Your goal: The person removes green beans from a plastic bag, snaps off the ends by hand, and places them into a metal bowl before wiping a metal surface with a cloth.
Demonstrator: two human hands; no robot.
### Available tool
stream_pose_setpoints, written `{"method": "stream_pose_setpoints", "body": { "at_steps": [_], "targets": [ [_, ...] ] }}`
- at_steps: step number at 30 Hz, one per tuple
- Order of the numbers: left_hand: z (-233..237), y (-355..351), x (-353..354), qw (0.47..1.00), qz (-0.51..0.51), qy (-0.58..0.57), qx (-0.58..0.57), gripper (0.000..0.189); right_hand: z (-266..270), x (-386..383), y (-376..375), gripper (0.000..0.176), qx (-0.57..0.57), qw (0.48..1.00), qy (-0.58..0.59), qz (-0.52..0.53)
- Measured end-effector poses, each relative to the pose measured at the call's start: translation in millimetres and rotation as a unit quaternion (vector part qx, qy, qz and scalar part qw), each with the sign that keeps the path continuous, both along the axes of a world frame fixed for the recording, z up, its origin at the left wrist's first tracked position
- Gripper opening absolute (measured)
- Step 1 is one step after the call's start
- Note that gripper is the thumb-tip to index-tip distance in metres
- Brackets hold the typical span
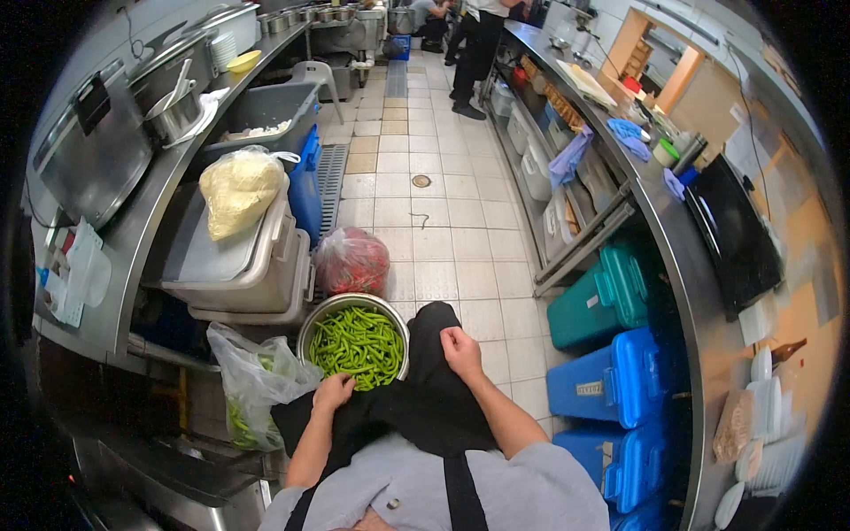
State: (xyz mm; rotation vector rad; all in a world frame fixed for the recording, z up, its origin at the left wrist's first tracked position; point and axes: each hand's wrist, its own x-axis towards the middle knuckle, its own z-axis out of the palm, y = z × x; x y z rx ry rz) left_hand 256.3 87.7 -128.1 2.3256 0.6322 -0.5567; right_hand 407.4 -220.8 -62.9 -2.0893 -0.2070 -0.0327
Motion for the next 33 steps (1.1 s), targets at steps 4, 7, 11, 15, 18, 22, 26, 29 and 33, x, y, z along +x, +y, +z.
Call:
{"method": "stream_pose_setpoints", "body": {
  "at_steps": [4, 7, 11, 15, 18, 22, 26, 29, 33],
  "targets": [
    [8.0, -2.6, 0.4, 1.0, 0.018, 0.003, -0.005, 0.044, -5.5, 2.6, 0.2, 0.016, 0.021, 0.999, -0.027, -0.001],
    [11.2, -0.2, -1.6, 1.0, 0.011, 0.009, -0.007, 0.043, -2.0, 0.3, 3.1, 0.016, 0.019, 1.0, -0.021, -0.002],
    [22.3, -2.9, -3.3, 1.0, 0.008, 0.013, -0.002, 0.043, -2.3, 0.1, 2.2, 0.017, 0.009, 1.0, -0.003, -0.013],
    [19.2, -2.6, -2.4, 1.0, 0.005, 0.012, 0.006, 0.043, -2.9, 1.2, 2.8, 0.017, 0.013, 1.0, 0.006, -0.017],
    [12.0, -0.9, -1.9, 1.0, 0.008, 0.0, -0.01, 0.043, -5.6, 0.7, 2.4, 0.016, 0.041, 0.999, -0.007, -0.01],
    [14.8, -2.0, -1.8, 0.999, -0.033, -0.004, -0.005, 0.045, -8.1, 3.5, 1.9, 0.016, 0.021, 0.999, -0.031, -0.001],
    [15.0, -1.6, 0.5, 0.991, -0.007, -0.084, -0.105, 0.041, -2.0, 1.0, -3.4, 0.017, 0.002, 0.999, -0.041, -0.001],
    [-26.6, 8.4, -6.5, 0.985, -0.032, -0.162, -0.058, 0.038, 7.9, -5.9, -7.5, 0.022, -0.041, 0.999, -0.02, -0.024],
    [-32.9, 11.7, -7.7, 0.99, -0.018, -0.127, -0.054, 0.036, 1.1, -7.8, -13.6, 0.023, -0.043, 0.999, -0.014, -0.026]
  ]
}}
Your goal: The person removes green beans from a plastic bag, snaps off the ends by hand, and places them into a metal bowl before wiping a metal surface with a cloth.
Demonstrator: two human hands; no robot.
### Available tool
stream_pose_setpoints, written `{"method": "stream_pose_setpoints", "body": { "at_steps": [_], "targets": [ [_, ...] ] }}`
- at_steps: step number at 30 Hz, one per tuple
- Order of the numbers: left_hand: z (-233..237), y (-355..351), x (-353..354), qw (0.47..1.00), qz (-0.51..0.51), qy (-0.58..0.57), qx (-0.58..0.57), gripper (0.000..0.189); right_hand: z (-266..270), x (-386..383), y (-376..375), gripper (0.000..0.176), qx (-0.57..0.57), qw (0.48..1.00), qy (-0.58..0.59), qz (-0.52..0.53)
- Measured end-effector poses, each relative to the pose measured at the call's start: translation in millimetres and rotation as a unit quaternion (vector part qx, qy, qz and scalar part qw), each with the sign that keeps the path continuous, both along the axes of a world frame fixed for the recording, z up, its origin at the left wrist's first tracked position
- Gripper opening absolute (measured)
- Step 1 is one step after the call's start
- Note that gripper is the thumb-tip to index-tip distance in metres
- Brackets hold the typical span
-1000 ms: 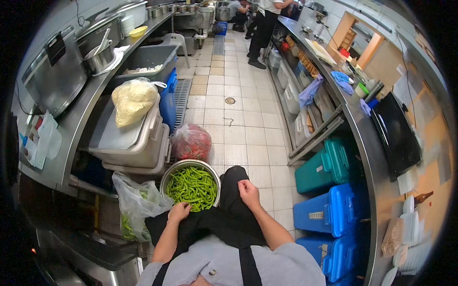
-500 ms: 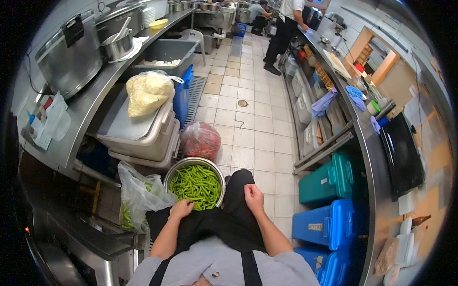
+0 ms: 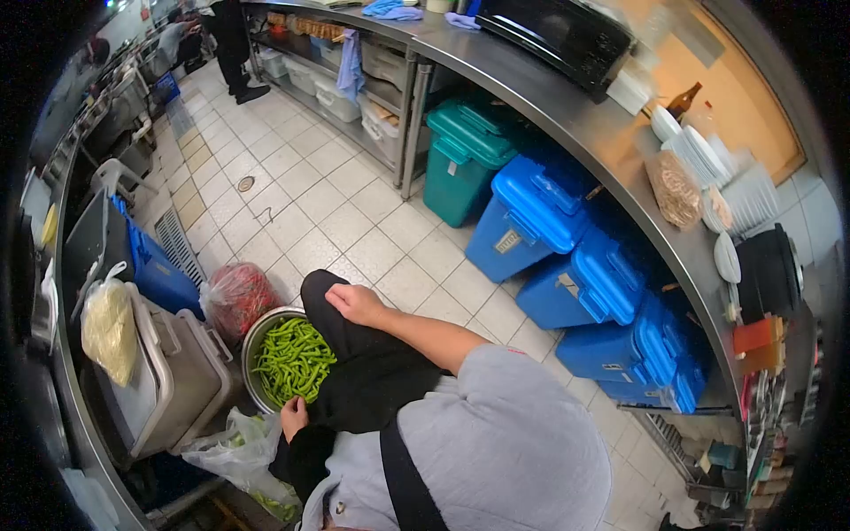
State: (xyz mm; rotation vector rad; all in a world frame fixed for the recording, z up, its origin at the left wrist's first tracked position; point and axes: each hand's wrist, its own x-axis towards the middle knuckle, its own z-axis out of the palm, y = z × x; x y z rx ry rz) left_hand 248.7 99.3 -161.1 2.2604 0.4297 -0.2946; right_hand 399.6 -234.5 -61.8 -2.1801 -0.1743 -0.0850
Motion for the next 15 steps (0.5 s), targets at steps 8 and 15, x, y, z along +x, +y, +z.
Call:
{"method": "stream_pose_setpoints", "body": {
  "at_steps": [8, 15],
  "targets": [
    [-5.3, -1.6, 3.1, 0.994, -0.028, 0.086, 0.067, 0.04, 5.2, 0.0, -3.5, 0.024, 0.024, 0.999, -0.04, 0.01],
    [16.3, -6.3, 0.7, 0.999, 0.002, -0.016, -0.039, 0.036, 2.4, 0.8, -1.0, 0.022, 0.027, 0.999, -0.039, 0.004]
  ]
}}
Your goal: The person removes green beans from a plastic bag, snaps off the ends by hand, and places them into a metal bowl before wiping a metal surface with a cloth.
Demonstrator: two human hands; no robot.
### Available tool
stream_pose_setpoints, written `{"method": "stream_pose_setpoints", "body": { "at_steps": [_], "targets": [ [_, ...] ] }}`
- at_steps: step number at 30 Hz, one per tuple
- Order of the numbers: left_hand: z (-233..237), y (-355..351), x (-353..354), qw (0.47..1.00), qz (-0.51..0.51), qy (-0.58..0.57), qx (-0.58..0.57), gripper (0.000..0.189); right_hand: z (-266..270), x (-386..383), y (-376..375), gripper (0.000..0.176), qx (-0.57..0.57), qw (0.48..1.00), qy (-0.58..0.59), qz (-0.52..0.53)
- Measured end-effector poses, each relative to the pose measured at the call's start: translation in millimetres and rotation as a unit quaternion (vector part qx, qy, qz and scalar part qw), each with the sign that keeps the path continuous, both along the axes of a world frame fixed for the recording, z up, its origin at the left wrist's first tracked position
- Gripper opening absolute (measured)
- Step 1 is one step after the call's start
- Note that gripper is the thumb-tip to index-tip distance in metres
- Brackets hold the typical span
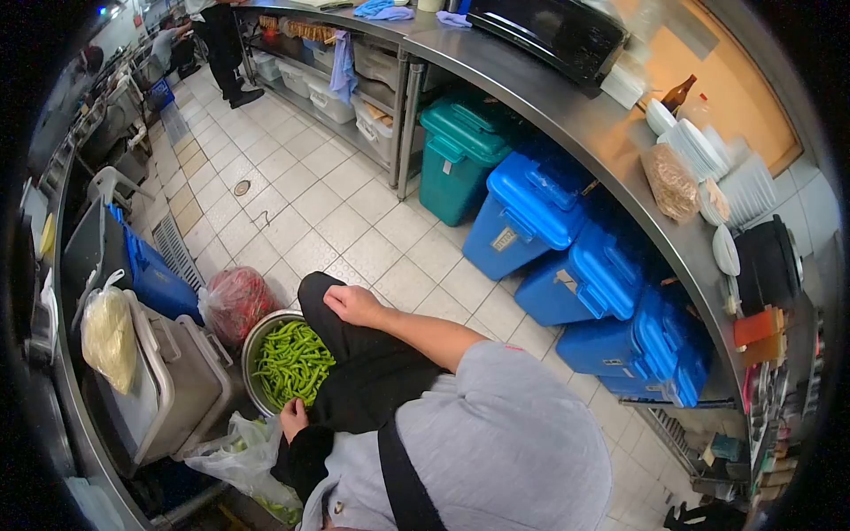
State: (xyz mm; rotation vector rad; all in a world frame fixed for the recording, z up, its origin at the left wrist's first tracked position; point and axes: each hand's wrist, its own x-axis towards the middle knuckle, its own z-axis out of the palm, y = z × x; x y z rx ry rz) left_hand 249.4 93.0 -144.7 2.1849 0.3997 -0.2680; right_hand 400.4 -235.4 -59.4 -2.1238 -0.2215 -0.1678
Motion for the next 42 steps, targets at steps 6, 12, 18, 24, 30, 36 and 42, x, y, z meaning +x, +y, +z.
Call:
{"method": "stream_pose_setpoints", "body": {
  "at_steps": [6, 12, 18, 24, 30, 36, 42],
  "targets": [
    [-17.4, 6.7, -1.2, 1.0, -0.003, -0.003, 0.005, 0.036, 3.4, -2.3, -0.8, 0.022, 0.001, 1.0, -0.014, 0.009],
    [-20.1, 8.9, -0.9, 1.0, -0.017, 0.013, 0.001, 0.037, 1.4, -2.8, -0.9, 0.022, -0.004, 1.0, -0.016, 0.006],
    [-19.7, 8.5, 0.4, 0.999, -0.024, 0.021, 0.006, 0.037, -5.8, -0.9, 0.6, 0.025, 0.005, 1.0, -0.011, -0.007],
    [4.9, 1.6, -0.4, 0.999, -0.008, 0.017, 0.045, 0.04, -5.9, 2.2, 1.2, 0.019, 0.004, 1.0, -0.005, 0.008],
    [-2.5, 5.1, 1.6, 0.997, 0.03, 0.058, 0.047, 0.039, 1.5, 2.4, 5.3, 0.02, 0.026, 1.0, 0.012, 0.007],
    [10.1, 1.8, -0.6, 0.995, 0.031, 0.077, 0.056, 0.041, 6.8, 0.5, 7.0, 0.022, 0.019, 0.999, 0.049, 0.004],
    [6.2, 3.1, -3.1, 0.993, 0.031, 0.083, 0.073, 0.042, -2.4, 1.4, 7.2, 0.02, 0.004, 0.999, 0.034, -0.001]
  ]
}}
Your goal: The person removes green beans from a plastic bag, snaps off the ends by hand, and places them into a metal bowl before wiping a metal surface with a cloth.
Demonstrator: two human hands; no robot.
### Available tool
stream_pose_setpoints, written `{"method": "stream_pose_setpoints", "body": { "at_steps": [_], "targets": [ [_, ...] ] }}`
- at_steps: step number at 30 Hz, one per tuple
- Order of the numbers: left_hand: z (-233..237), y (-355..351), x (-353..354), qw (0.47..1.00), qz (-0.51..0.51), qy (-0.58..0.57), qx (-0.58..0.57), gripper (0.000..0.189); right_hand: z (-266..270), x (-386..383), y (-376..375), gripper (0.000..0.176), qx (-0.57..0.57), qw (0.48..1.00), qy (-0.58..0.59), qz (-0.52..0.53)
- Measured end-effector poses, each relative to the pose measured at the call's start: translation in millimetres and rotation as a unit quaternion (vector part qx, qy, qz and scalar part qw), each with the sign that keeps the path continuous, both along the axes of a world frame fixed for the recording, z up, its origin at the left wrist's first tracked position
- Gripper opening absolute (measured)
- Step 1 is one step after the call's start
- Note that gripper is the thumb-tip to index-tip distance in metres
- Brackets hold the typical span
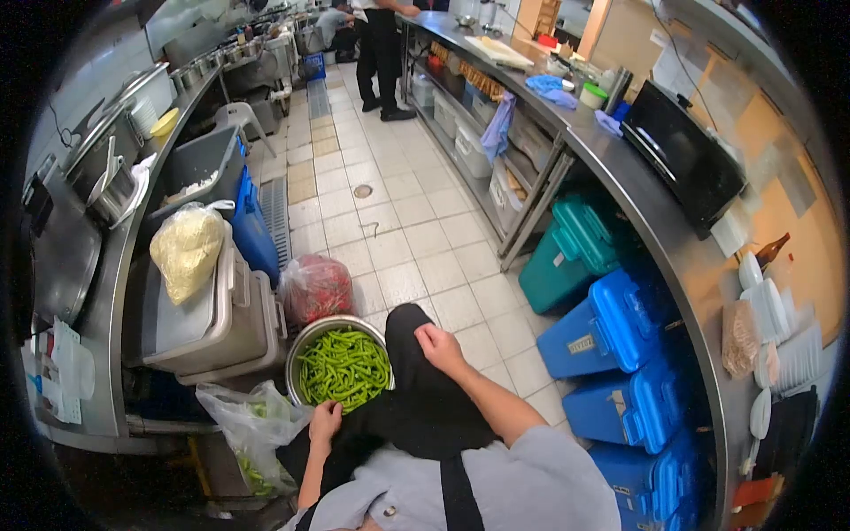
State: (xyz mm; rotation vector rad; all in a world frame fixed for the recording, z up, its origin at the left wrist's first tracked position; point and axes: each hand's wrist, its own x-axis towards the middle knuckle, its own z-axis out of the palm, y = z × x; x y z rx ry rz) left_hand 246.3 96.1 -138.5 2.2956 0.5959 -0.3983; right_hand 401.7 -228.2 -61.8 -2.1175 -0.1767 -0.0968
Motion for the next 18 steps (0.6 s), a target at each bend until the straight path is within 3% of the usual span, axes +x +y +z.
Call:
{"method": "stream_pose_setpoints", "body": {
  "at_steps": [14, 18],
  "targets": [
    [11.6, -3.8, 0.0, 1.0, 0.006, -0.004, -0.03, 0.038, 4.6, -2.6, -1.9, 0.021, 0.002, 1.0, 0.0, -0.007],
    [14.1, -4.8, 3.5, 0.999, -0.038, -0.008, 0.0, 0.037, 5.0, 2.1, 0.0, 0.022, 0.026, 1.0, -0.009, 0.0]
  ]
}}
